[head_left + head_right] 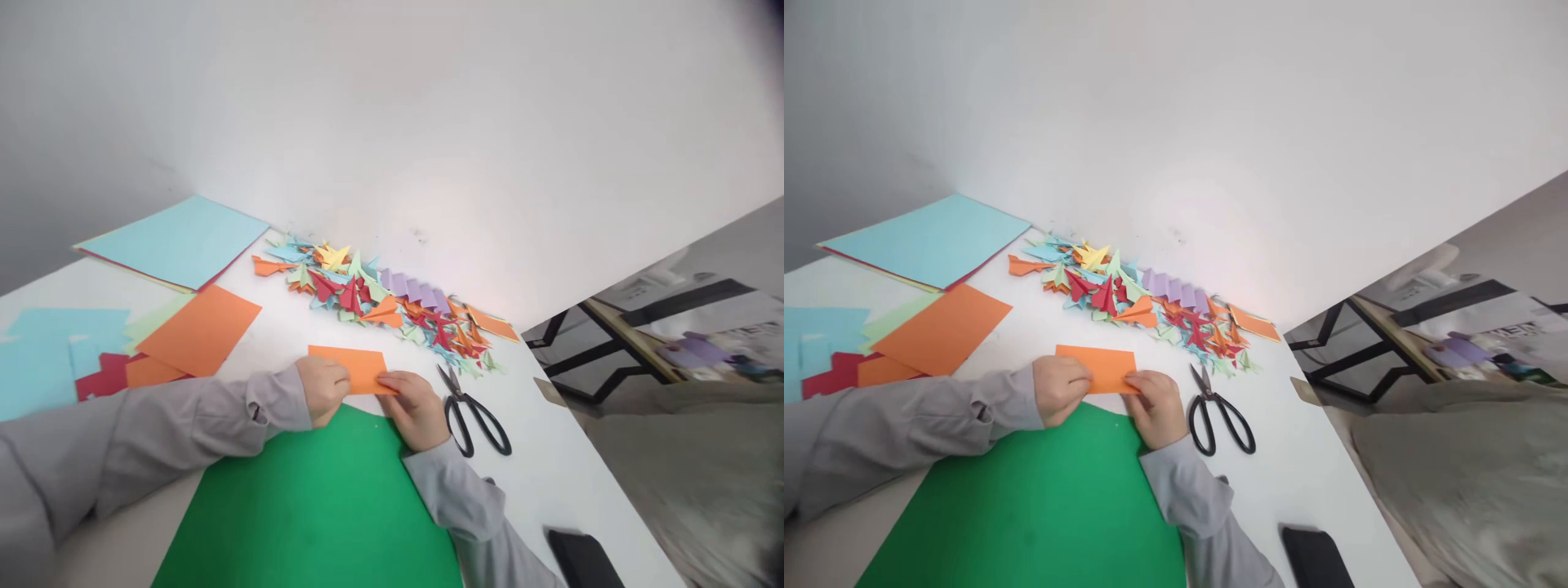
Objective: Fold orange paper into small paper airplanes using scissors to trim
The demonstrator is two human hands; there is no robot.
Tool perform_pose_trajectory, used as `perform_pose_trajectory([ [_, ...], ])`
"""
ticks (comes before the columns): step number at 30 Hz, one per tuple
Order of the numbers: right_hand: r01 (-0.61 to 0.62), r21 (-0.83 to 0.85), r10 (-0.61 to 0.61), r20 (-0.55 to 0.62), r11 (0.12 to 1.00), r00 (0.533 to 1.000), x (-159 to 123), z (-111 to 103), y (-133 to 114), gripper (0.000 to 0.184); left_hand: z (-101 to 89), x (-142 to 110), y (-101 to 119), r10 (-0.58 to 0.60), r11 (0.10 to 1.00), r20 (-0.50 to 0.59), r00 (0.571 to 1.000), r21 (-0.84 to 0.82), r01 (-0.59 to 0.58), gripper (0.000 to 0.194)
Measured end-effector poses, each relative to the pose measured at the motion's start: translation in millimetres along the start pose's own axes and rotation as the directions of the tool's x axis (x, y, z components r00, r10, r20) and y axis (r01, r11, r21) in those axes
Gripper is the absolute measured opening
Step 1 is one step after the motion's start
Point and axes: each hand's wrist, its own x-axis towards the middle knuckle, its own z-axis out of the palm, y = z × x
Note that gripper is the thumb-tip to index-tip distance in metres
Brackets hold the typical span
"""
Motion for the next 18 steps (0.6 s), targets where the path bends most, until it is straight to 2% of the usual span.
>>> perform_pose_trajectory([
  [3,-0.130,0.093,0.129,0.022,0.987,0.991,3.5,-1.1,-4.3,0.013,-3.4,0.9,-1.8,-0.087,0.996,0.032,0.996,-0.018,0.088,0.018],
  [6,-0.228,0.152,0.229,0.016,0.962,0.973,5.9,-3.2,-10.0,0.016,-2.6,1.4,-2.7,-0.196,0.979,0.005,0.981,-0.064,0.196,0.017],
  [8,-0.319,0.161,0.325,-0.012,0.934,0.946,7.3,-4.0,-12.6,0.020,-0.7,1.9,-3.9,-0.277,0.956,-0.047,0.960,-0.119,0.270,0.017],
  [11,-0.466,0.157,0.478,-0.046,0.871,0.877,9.5,-3.4,-12.9,0.027,1.6,2.6,-6.7,-0.391,0.903,-0.114,0.913,-0.240,0.356,0.018],
  [13,-0.510,0.156,0.521,-0.038,0.846,0.853,10.3,-2.3,-11.3,0.031,2.3,2.8,-8.6,-0.447,0.868,-0.142,0.883,-0.308,0.389,0.020],
  [15,-0.518,0.153,0.528,-0.038,0.842,0.848,9.9,-1.5,-9.8,0.031,2.8,2.7,-10.2,-0.494,0.841,-0.150,0.857,-0.333,0.426,0.024],
  [18,-0.528,0.117,0.534,-0.032,0.841,0.845,7.9,-2.1,-10.0,0.029,2.8,2.2,-11.8,-0.505,0.839,-0.156,0.849,-0.318,0.441,0.028],
])
